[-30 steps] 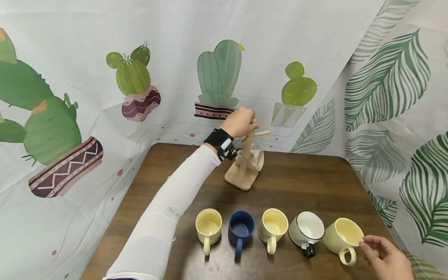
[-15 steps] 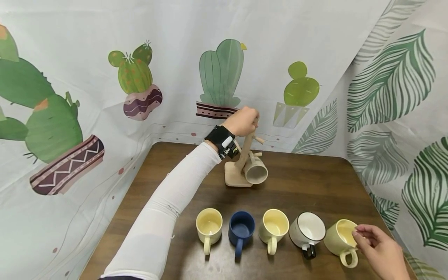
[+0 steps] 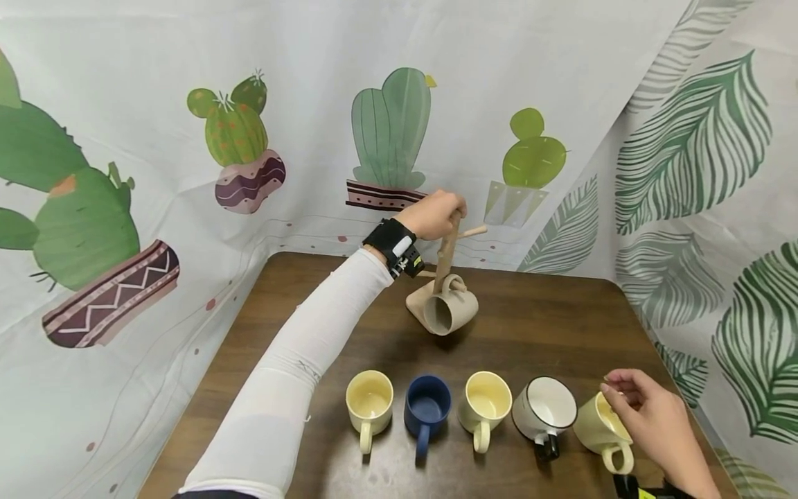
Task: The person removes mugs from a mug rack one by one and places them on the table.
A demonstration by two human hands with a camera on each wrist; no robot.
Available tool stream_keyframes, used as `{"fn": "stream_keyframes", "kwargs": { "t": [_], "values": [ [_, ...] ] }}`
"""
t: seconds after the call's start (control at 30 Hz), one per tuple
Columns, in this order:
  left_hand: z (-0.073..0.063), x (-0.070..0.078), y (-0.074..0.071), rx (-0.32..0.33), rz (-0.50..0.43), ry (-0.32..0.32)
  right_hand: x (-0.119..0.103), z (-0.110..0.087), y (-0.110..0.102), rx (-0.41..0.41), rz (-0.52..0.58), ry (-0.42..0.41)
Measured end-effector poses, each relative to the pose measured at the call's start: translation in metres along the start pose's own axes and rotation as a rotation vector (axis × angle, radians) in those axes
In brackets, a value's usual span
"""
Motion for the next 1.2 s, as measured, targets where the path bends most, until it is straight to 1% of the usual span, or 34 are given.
{"fn": "stream_keyframes", "kwargs": {
  "t": [0.13, 0.23, 0.43, 0.7, 0.8, 0.9, 0.97, 1.07, 1.2],
  "values": [
    [0.003, -0.007, 0.002, 0.001, -0.027, 0.007, -0.013, 0.012, 0.003, -0.059, -0.015, -0.022],
    [0.005, -0.012, 0.005, -0.001, -0.032, 0.019, -0.025, 0.021, 0.005, -0.079, -0.011, -0.059],
    [0.005, -0.016, 0.004, 0.000, -0.055, 0.035, -0.058, 0.050, 0.010, -0.069, 0.034, -0.206],
    [0.009, -0.011, 0.003, -0.005, -0.046, 0.049, -0.119, 0.092, 0.023, -0.125, 0.098, -0.399],
    [0.008, -0.011, 0.003, -0.006, -0.043, 0.044, -0.138, 0.108, 0.035, -0.148, 0.119, -0.469],
    [0.008, -0.010, 0.003, -0.007, -0.047, 0.034, -0.150, 0.124, 0.052, -0.196, 0.122, -0.515],
    [0.007, -0.010, 0.002, -0.010, -0.049, 0.026, -0.155, 0.135, 0.067, -0.244, 0.117, -0.531],
    [0.007, -0.011, 0.002, -0.011, -0.048, 0.019, -0.159, 0.148, 0.089, -0.335, 0.120, -0.532],
    [0.007, -0.011, 0.004, -0.016, -0.042, 0.012, -0.167, 0.160, 0.110, -0.407, 0.125, -0.551]
  ]
}}
Point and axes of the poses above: each hand's wrist, its own z-axis towards the middle knuckle, its own y-axis out of the palm, x = y × z, the point moved 7 cm from there along z, towards the middle knuckle, and after that the axes turned 9 degrees about x, right-handed, at the moved point
